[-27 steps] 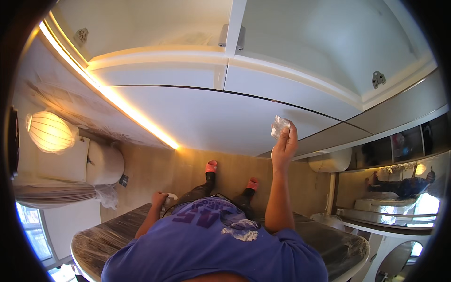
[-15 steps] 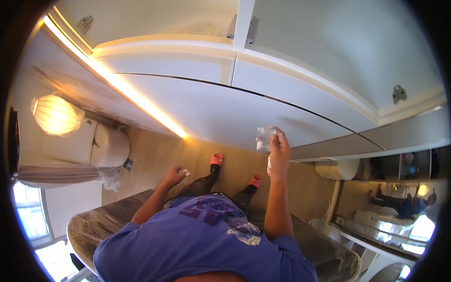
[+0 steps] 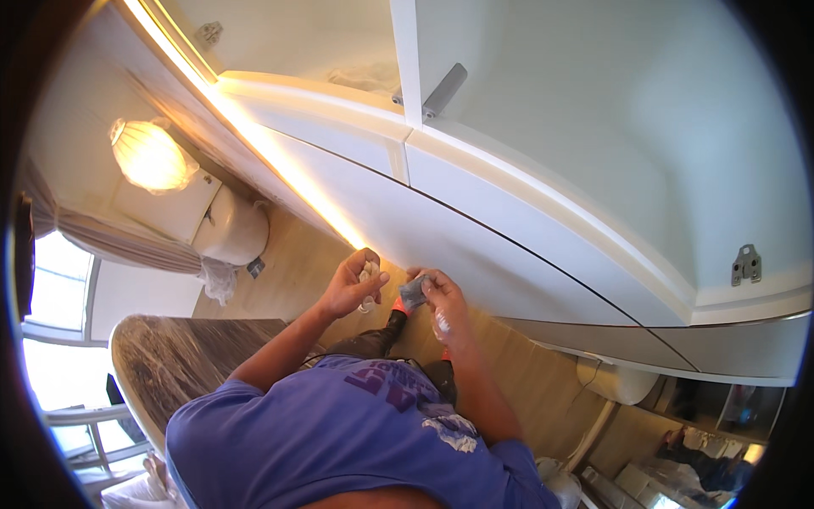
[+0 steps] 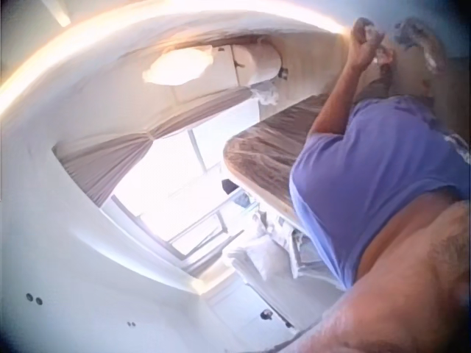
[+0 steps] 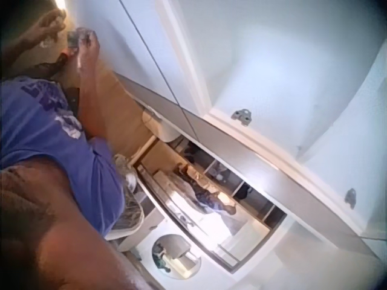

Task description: The person wipes the edges of a white cabinet with a small cloth, peels a strip of tape from a shelf, and applies a substance to the gap between the cabinet and the wall using a small tool.

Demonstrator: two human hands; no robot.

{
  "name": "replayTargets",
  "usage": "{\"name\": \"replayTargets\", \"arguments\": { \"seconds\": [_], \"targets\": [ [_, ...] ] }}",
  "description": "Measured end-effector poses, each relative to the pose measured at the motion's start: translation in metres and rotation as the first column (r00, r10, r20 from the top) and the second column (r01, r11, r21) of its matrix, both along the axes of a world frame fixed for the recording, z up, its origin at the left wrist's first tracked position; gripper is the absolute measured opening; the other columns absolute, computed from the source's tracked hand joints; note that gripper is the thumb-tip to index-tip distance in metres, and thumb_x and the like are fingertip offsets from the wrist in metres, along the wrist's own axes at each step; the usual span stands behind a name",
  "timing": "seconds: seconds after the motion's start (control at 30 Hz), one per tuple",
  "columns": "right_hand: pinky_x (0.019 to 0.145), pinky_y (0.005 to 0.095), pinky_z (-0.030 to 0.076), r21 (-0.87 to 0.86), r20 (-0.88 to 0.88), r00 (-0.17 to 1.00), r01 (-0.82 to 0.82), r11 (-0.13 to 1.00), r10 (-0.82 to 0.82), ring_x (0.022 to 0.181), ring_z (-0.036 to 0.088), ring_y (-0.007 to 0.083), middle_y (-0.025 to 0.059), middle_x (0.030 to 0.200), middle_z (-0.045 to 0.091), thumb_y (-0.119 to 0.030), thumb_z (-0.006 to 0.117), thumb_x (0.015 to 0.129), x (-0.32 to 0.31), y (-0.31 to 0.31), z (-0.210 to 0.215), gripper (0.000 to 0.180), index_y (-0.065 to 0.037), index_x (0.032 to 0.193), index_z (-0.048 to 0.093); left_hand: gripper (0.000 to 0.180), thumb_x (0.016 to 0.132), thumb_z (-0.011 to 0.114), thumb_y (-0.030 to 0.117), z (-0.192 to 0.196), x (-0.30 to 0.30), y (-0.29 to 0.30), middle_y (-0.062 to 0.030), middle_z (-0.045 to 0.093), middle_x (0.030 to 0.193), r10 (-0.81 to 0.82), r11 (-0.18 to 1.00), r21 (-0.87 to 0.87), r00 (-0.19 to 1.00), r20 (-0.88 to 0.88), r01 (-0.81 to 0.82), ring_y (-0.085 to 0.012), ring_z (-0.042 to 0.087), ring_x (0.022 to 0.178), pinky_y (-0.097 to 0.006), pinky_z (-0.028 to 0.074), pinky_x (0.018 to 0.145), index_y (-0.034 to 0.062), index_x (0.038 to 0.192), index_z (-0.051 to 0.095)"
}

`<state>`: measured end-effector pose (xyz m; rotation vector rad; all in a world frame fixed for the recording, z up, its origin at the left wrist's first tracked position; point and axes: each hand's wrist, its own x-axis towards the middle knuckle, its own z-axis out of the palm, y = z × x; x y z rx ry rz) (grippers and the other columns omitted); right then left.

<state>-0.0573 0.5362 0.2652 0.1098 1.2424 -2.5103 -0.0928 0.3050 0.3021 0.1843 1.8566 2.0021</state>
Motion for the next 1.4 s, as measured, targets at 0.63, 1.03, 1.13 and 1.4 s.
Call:
{"name": "replayTargets", "arguments": {
  "seconds": [0.63,1.03,1.13,1.4],
  "targets": [
    [0.094,0.0309,0.055,-0.303,0.069,0.978,-0.168,0.938,0.198,0.105,0.069,0.0152,0.0047,0.115,0.073,-0.015,0.063,0.106,0.053,0.054,0.039,0.019,-0.006,0.121,0.069,0.048,0.111,0.043,0.026,0.045,0.133,0.115,-0.0162,0.048,0.160,-0.068,0.765,-0.542,0.794,-0.604,-0.348,-0.0382,0.058,0.136,-0.053,0.036,0.119,0.0060,0.155,0.046],
    [0.086,0.0310,0.057,0.025,0.074,0.997,-0.030,0.999,0.028,0.097,0.071,0.0149,0.0054,0.106,0.074,-0.014,0.068,0.103,0.044,0.071,0.074,0.017,-0.003,0.115,0.073,0.060,0.104,0.062,0.024,0.051,0.111,0.060,-0.0247,0.057,0.150,0.430,0.848,-0.075,0.764,-0.481,-0.525,-0.0349,0.066,0.124,-0.046,0.053,0.100,0.0030,0.157,0.044],
    [0.086,0.0342,0.058,0.003,0.187,0.982,-0.030,1.000,0.029,0.098,0.070,0.0164,0.0058,0.107,0.073,-0.015,0.065,0.104,0.038,0.062,0.081,0.018,-0.003,0.117,0.070,0.075,0.101,0.066,0.035,0.052,0.111,0.068,-0.0264,0.049,0.156,0.135,0.908,-0.222,0.750,-0.647,-0.355,-0.0399,0.046,0.147,-0.051,0.036,0.118,-0.0017,0.159,0.037],
    [0.089,0.0338,0.055,-0.261,0.267,0.952,-0.075,0.962,0.147,0.100,0.068,0.0159,0.0038,0.109,0.070,-0.019,0.064,0.106,0.023,0.061,0.044,0.023,-0.004,0.123,0.065,0.050,0.089,0.076,0.015,0.067,0.075,0.110,-0.0222,0.062,0.138,0.272,0.865,-0.038,0.532,-0.802,-0.500,-0.0368,0.059,0.128,-0.047,0.045,0.107,-0.0017,0.135,0.063]
  ]
}}
